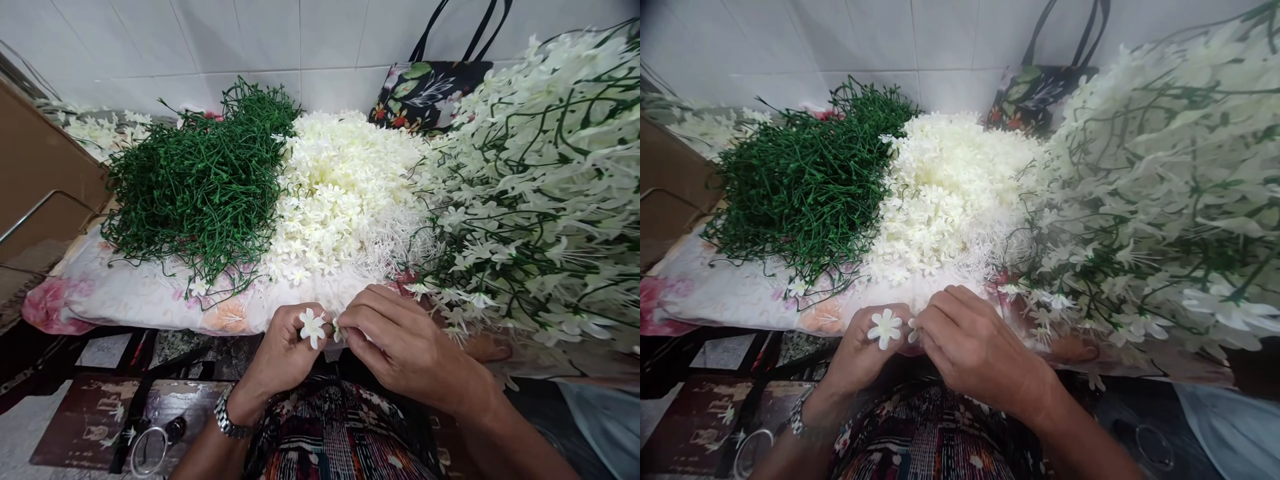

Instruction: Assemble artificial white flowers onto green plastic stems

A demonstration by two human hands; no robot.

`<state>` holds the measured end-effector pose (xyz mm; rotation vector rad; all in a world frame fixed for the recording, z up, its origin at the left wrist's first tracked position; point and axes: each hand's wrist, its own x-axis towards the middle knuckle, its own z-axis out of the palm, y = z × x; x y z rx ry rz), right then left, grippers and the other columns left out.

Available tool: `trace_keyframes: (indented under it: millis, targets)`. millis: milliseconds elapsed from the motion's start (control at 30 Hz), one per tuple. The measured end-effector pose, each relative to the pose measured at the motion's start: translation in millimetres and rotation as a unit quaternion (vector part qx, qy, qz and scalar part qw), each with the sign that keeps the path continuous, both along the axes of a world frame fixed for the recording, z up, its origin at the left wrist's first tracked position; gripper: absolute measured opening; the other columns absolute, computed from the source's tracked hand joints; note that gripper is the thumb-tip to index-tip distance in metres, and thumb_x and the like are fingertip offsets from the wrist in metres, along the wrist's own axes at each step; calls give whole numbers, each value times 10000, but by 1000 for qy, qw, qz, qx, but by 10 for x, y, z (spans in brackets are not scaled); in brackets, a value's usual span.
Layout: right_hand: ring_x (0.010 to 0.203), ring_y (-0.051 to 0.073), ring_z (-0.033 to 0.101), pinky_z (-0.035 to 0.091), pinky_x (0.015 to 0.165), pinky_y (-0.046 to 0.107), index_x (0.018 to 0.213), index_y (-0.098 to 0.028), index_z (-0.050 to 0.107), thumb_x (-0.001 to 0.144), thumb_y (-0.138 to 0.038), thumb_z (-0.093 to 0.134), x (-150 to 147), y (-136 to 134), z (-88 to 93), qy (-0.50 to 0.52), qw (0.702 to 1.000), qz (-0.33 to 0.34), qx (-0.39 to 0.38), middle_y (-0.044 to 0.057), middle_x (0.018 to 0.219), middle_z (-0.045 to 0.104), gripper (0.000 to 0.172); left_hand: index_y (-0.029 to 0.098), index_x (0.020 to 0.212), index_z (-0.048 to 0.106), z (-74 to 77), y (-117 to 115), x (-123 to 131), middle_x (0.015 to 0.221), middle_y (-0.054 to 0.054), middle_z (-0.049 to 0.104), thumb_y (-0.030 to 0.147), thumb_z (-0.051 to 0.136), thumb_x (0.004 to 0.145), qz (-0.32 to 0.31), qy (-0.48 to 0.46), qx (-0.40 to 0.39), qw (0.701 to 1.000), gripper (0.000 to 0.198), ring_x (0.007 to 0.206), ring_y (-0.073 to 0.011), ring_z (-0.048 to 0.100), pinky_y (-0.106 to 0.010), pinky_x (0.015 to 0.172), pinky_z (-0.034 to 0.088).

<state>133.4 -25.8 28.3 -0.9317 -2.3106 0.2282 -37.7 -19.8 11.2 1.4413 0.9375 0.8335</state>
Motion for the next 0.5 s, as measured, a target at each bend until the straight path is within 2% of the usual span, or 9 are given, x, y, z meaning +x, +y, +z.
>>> trace_keyframes:
  millis: [233, 500]
  targets:
    - [656, 153, 482, 421, 587, 292, 737, -117, 557, 870, -58, 437, -46, -10, -69, 25, 999, -7, 27, 62, 665, 550, 189, 146, 612, 513, -158, 0, -1, 553, 32, 402, 448, 567, 797, -13, -125, -78, 989, 359, 520, -88, 327, -217, 480, 285]
    - [669, 159, 462, 417, 586, 295, 755, -97, 558, 863, -37, 425, -67, -3, -138, 20, 1000, 0, 11, 70, 675, 531, 181, 156, 549, 458, -207, 22, 6, 533, 50, 341, 416, 596, 790, 1, -123, -75, 990, 381, 514, -82, 290, -216, 474, 270]
